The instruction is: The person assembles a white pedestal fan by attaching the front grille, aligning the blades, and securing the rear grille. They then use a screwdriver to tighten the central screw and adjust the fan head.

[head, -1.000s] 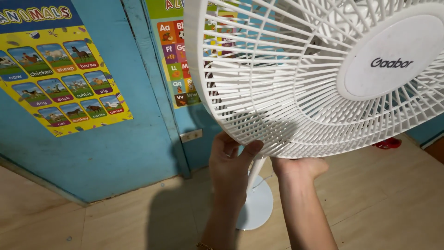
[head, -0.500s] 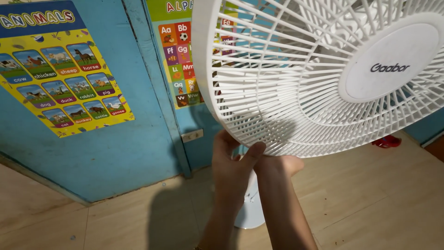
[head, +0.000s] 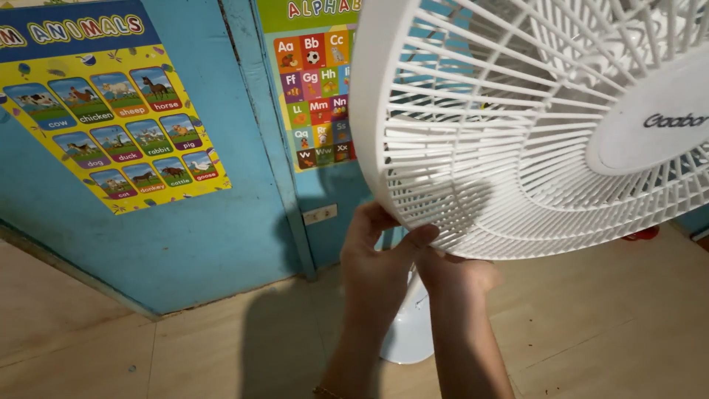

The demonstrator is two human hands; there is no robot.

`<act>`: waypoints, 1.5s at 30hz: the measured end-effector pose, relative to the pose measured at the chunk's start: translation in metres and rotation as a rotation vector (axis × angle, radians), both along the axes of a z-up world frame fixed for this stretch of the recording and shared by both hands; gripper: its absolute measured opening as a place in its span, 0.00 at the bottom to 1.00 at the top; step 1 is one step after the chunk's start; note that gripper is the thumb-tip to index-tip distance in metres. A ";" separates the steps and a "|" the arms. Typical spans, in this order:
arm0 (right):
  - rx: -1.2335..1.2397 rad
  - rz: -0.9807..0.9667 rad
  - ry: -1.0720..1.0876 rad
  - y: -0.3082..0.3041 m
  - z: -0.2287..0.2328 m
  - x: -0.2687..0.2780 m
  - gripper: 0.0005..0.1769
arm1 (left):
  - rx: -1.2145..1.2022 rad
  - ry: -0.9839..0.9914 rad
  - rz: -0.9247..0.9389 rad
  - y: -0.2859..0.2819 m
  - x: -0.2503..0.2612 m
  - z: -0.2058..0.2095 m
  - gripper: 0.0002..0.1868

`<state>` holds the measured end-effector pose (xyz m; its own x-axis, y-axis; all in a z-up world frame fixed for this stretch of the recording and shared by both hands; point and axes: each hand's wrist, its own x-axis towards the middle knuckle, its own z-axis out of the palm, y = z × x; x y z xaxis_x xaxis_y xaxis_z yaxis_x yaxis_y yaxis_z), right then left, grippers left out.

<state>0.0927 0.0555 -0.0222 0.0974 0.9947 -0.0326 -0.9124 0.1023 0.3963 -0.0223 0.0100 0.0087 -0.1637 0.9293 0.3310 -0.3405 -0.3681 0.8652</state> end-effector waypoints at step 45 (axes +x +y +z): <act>-0.521 -0.231 -0.195 0.007 0.135 -0.106 0.43 | 0.188 0.439 0.080 0.017 -0.132 0.190 0.20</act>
